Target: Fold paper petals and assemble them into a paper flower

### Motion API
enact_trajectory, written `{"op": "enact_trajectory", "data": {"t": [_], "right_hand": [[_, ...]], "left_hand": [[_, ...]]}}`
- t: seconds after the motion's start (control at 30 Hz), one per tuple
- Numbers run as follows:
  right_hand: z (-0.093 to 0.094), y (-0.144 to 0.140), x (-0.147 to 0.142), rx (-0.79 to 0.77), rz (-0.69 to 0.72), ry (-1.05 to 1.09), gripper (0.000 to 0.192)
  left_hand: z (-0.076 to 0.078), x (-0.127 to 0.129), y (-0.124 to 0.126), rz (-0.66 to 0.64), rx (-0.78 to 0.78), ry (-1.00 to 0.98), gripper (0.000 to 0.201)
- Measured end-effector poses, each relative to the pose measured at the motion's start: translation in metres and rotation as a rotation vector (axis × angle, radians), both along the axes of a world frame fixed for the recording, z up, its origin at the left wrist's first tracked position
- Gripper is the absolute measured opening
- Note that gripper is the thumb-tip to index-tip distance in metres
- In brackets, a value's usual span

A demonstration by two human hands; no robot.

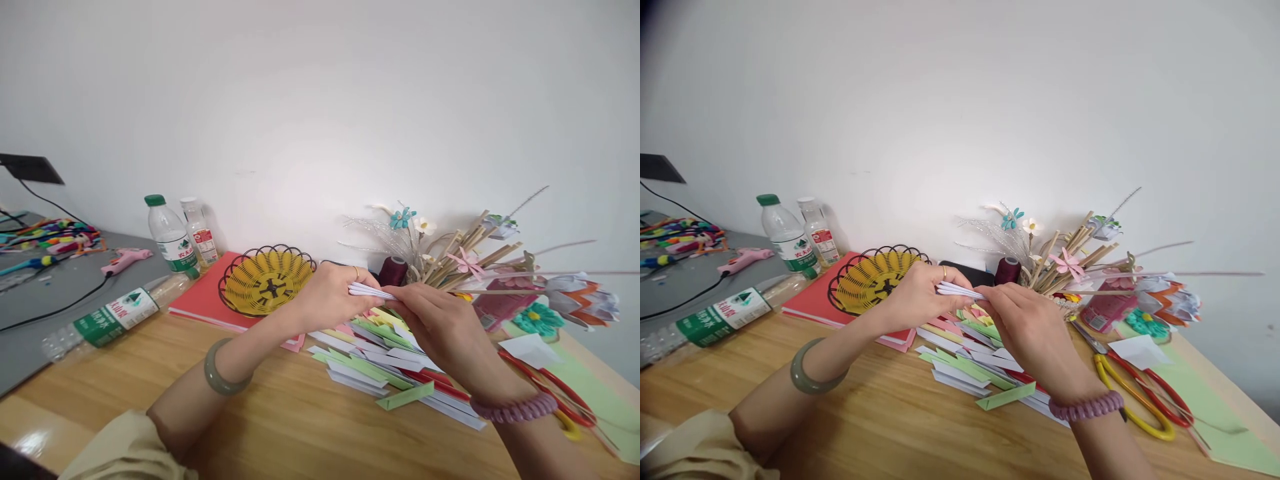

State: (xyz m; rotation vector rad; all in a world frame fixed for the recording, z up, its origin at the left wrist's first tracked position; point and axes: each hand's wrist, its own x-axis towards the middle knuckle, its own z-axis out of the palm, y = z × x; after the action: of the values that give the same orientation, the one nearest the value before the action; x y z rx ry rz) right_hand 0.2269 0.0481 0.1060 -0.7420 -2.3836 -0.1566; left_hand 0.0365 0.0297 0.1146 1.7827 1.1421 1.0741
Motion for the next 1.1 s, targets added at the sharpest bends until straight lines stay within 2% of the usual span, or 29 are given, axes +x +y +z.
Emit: {"op": "enact_trajectory", "data": {"t": [0.1, 0.17, 0.27, 0.37, 0.47, 0.63, 0.87, 0.97, 1.1], "right_hand": [[0.001, 0.0, -0.001, -0.054, 0.004, 0.039, 0.021], [0.003, -0.001, -0.001, -0.149, 0.01, 0.098, 0.021], [0.007, -0.004, -0.002, -0.436, 0.056, 0.246, 0.018], [0.004, -0.005, -0.009, -0.822, 0.182, 0.47, 0.019], [-0.009, -0.004, -0.02, -1.013, 0.288, 0.579, 0.03], [-0.029, -0.002, -0.033, -1.174, 0.389, 0.686, 0.039], [-0.029, -0.002, -0.034, -1.266, 0.401, 0.763, 0.035], [-0.03, -0.001, -0.033, -1.25, 0.388, 0.763, 0.034], [-0.028, -0.001, -0.033, -1.174, 0.326, 0.709, 0.035]], "left_hand": [[0.0, -0.002, 0.004, -0.056, -0.089, -0.107, 0.03], [-0.001, -0.004, 0.007, -0.146, -0.116, -0.178, 0.036], [0.0, -0.008, 0.013, -0.288, -0.1, -0.274, 0.037], [0.001, -0.013, 0.016, -0.316, -0.004, -0.341, 0.035], [-0.001, -0.014, 0.017, -0.364, 0.012, -0.38, 0.031], [-0.008, -0.006, 0.015, -0.548, -0.124, -0.515, 0.042], [-0.005, 0.001, 0.01, -0.475, -0.153, -0.614, 0.032], [-0.005, 0.003, 0.009, -0.441, -0.179, -0.627, 0.032], [-0.005, 0.003, 0.012, -0.48, -0.15, -0.694, 0.041]]}}
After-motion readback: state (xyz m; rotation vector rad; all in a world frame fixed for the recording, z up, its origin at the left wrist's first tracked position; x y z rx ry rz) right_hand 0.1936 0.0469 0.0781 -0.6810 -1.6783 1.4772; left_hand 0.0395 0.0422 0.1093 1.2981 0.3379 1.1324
